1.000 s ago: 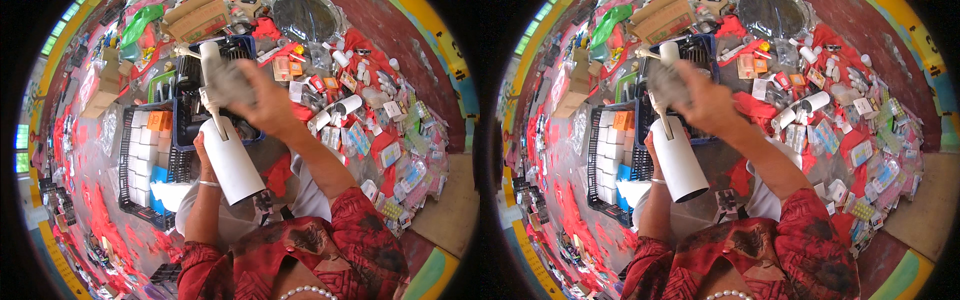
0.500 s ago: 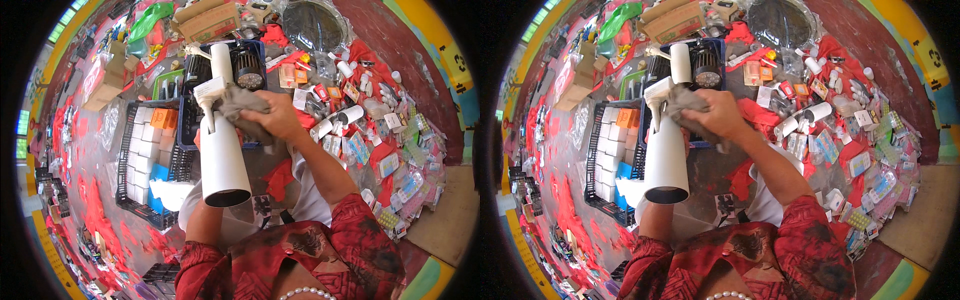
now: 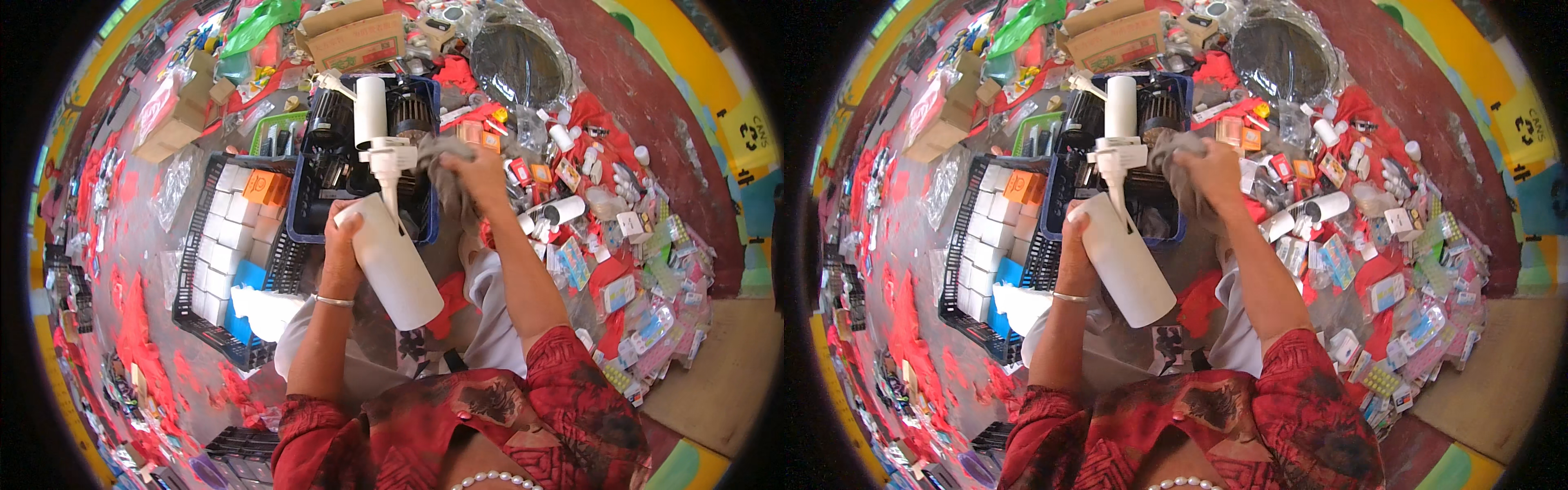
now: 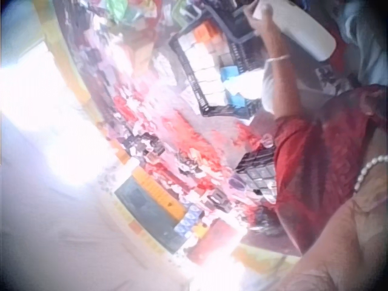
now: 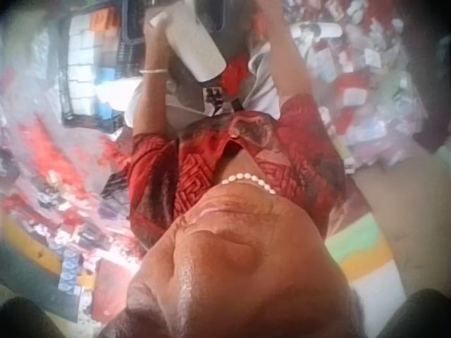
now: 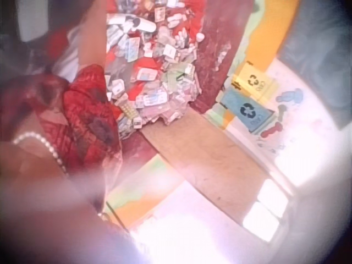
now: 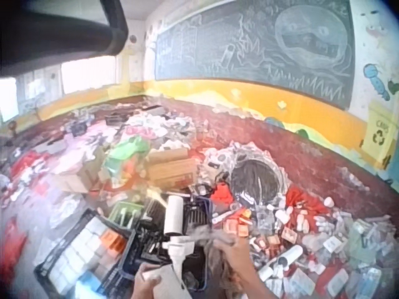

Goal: The person wipes a white cylindrical light fixture with a cloth, rotating it by hand and reaching into a crate of similar items.

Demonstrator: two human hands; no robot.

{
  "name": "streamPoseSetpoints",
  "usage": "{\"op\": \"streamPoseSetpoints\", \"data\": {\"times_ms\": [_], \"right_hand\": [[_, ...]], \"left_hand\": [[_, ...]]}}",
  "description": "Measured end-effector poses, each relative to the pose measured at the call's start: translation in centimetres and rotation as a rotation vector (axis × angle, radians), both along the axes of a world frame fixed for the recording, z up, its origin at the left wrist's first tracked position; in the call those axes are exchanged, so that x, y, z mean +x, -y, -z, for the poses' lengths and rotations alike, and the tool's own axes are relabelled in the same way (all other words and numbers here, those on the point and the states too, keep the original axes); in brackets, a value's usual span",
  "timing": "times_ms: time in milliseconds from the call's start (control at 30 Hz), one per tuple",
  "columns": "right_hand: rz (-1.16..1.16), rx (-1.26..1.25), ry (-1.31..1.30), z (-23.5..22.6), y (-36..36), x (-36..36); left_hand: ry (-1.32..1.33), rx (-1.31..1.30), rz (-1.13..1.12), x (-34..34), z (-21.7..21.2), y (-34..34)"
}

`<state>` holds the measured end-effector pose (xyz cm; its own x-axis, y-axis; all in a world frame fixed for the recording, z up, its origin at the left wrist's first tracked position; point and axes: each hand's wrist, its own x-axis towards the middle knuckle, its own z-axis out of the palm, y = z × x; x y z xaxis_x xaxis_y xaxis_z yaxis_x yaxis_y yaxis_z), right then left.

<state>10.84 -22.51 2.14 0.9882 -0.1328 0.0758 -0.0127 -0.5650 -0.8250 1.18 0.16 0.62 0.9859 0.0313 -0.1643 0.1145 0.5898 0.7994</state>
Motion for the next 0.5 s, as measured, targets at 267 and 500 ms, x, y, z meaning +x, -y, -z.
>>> {"op": "streamPoseSetpoints", "data": {"times_ms": [267,500], "right_hand": [[-0.155,-0.096,0.604,-4.4,-0.5,-1.7],[-0.629,-0.142,0.363,-3.0,-3.9,-6.7]], "left_hand": [[0.153,0.769,-0.163,0.1,-0.8,1.4],[0.112,0.982,-0.272,-0.2,-0.9,1.5]]}}
